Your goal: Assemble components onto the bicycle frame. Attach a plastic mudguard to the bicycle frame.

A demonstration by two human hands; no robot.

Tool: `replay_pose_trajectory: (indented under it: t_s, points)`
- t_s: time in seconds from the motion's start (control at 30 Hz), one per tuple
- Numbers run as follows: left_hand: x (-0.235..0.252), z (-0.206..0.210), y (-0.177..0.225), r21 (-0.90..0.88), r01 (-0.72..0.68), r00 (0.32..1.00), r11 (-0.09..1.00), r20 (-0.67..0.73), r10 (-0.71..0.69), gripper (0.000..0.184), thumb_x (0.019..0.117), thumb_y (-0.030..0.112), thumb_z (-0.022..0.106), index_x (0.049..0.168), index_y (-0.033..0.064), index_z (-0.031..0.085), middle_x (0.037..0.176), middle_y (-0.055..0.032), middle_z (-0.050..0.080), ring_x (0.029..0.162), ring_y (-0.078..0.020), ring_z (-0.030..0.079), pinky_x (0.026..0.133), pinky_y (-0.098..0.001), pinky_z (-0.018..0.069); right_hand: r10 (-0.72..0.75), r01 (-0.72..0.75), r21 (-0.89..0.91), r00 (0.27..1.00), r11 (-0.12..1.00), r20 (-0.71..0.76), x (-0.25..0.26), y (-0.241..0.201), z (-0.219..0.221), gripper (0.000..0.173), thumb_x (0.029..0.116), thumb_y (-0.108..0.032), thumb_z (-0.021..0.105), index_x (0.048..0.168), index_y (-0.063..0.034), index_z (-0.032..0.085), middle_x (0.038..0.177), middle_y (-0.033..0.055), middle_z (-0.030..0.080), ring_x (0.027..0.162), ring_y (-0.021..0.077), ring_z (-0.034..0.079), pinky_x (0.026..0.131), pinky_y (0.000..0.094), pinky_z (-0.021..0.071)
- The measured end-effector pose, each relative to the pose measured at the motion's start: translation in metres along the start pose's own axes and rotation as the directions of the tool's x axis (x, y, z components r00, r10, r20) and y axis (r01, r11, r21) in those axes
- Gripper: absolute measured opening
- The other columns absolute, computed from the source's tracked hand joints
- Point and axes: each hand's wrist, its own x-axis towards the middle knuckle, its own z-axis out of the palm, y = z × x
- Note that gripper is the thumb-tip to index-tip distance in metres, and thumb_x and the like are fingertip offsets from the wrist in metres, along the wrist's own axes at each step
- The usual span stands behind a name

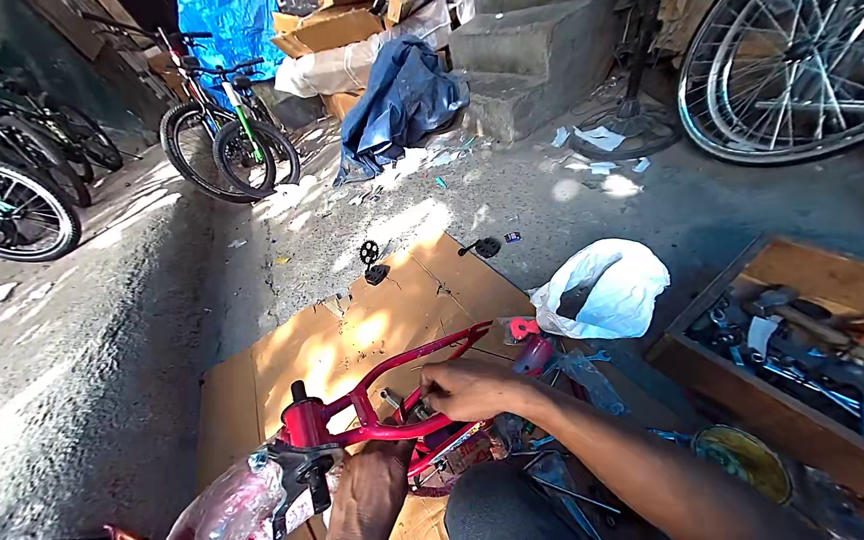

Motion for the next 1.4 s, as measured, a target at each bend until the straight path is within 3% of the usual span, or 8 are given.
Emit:
replay_pose_trajectory:
  t_s: [0.17, 0.27, 0.37, 0.6, 0.77, 0.9, 1.0, 1.4]
  points:
    - [-0.002, 0.018, -0.008, -0.303, 0.122, 0.989, 0.945, -0.045, -0.142, 0.030, 0.0983, 0.011, 0.052, 0.120, 0.0145, 0.073, 0.098, -0.0090, 0.074, 0.082, -0.0266, 0.075, 0.069, -0.0468, 0.0624, 0.083, -0.161, 0.424, 0.977, 0.891, 0.196, 0.028, -0.010, 0.009, 0.027, 0.1054, -0.022, 0.038, 0.114, -0.0037, 0.057, 0.096, 0.0104, 0.066, 0.080, 0.0178, 0.067, 0.070, 0.0398, 0.0564]
    - [-0.011, 0.038, -0.003, -0.746, 0.244, 0.928, 0.620, -0.006, -0.373, 0.035, 0.0970, 0.017, 0.059, 0.128, -0.0007, 0.062, 0.100, -0.0057, 0.073, 0.089, -0.0103, 0.071, 0.085, -0.0317, 0.0603, 0.086, -0.185, 0.538, 0.975, 0.823, 0.205, 0.023, -0.008, 0.007, 0.026, 0.1085, -0.022, 0.036, 0.118, -0.0040, 0.053, 0.101, 0.0082, 0.063, 0.086, 0.0136, 0.064, 0.077, 0.0350, 0.0542]
    - [-0.022, 0.047, 0.013, -0.884, 0.382, 0.867, 0.271, 0.241, -0.437, 0.070, 0.0865, 0.021, 0.076, 0.143, -0.0057, 0.044, 0.114, -0.0117, 0.070, 0.097, -0.0138, 0.070, 0.089, -0.0335, 0.0603, 0.084, -0.183, 0.608, 0.978, 0.773, 0.189, 0.019, -0.005, 0.009, 0.026, 0.1083, -0.022, 0.036, 0.119, -0.0046, 0.052, 0.102, 0.0093, 0.066, 0.087, 0.0158, 0.068, 0.079, 0.0367, 0.0573]
    - [0.002, 0.064, -0.005, -0.857, 0.387, 0.886, 0.339, 0.244, -0.395, 0.068, 0.0704, 0.024, 0.089, 0.129, 0.0006, 0.062, 0.119, -0.0107, 0.069, 0.110, -0.0172, 0.067, 0.096, -0.0344, 0.0583, 0.000, -0.055, 0.691, 0.997, 0.720, 0.080, 0.014, -0.005, 0.010, 0.026, 0.1095, -0.023, 0.040, 0.117, -0.0035, 0.056, 0.095, 0.0065, 0.065, 0.083, 0.0097, 0.065, 0.076, 0.0288, 0.0545]
    - [0.010, 0.062, -0.012, -0.962, 0.232, 0.921, 0.147, 0.168, -0.350, 0.078, 0.0737, 0.019, 0.086, 0.135, -0.0119, 0.048, 0.125, -0.0130, 0.066, 0.115, -0.0145, 0.065, 0.101, -0.0303, 0.0551, -0.130, 0.101, 0.727, 0.991, 0.679, -0.017, 0.006, -0.004, 0.011, 0.025, 0.1104, -0.020, 0.038, 0.115, -0.0022, 0.055, 0.101, 0.0088, 0.067, 0.087, 0.0096, 0.067, 0.079, 0.0284, 0.0566]
    - [0.009, 0.073, -0.011, -0.993, 0.118, 0.853, -0.005, 0.103, -0.512, 0.067, 0.0725, 0.040, 0.092, 0.118, 0.0035, 0.057, 0.096, 0.0064, 0.070, 0.091, -0.0024, 0.068, 0.085, -0.0266, 0.0588, -0.122, 0.196, 0.688, 0.980, 0.699, -0.156, 0.008, 0.004, 0.017, 0.027, 0.1109, -0.022, 0.044, 0.120, -0.0010, 0.057, 0.099, 0.0101, 0.065, 0.082, 0.0123, 0.067, 0.076, 0.0296, 0.0579]
    - [0.000, 0.072, -0.010, -0.996, 0.086, 0.861, 0.013, 0.068, -0.505, 0.050, 0.0753, 0.031, 0.090, 0.116, 0.0175, 0.065, 0.099, 0.0128, 0.074, 0.095, -0.0001, 0.070, 0.088, -0.0253, 0.0593, -0.191, 0.311, 0.602, 0.948, 0.736, -0.256, 0.013, 0.010, 0.023, 0.017, 0.1044, -0.017, 0.058, 0.106, -0.0018, 0.065, 0.088, 0.0065, 0.064, 0.076, 0.0101, 0.062, 0.070, 0.0285, 0.0531]
    - [0.001, 0.072, -0.006, -0.997, -0.009, 0.848, -0.075, 0.032, -0.529, 0.028, 0.0808, 0.041, 0.085, 0.101, 0.0287, 0.069, 0.086, 0.0153, 0.073, 0.081, 0.0056, 0.068, 0.076, -0.0169, 0.0576, -0.178, 0.190, 0.699, 0.980, 0.690, -0.091, 0.037, -0.001, 0.022, 0.011, 0.0969, -0.010, 0.068, 0.105, -0.0039, 0.069, 0.084, 0.0040, 0.069, 0.062, 0.0061, 0.062, 0.059, 0.0251, 0.0544]
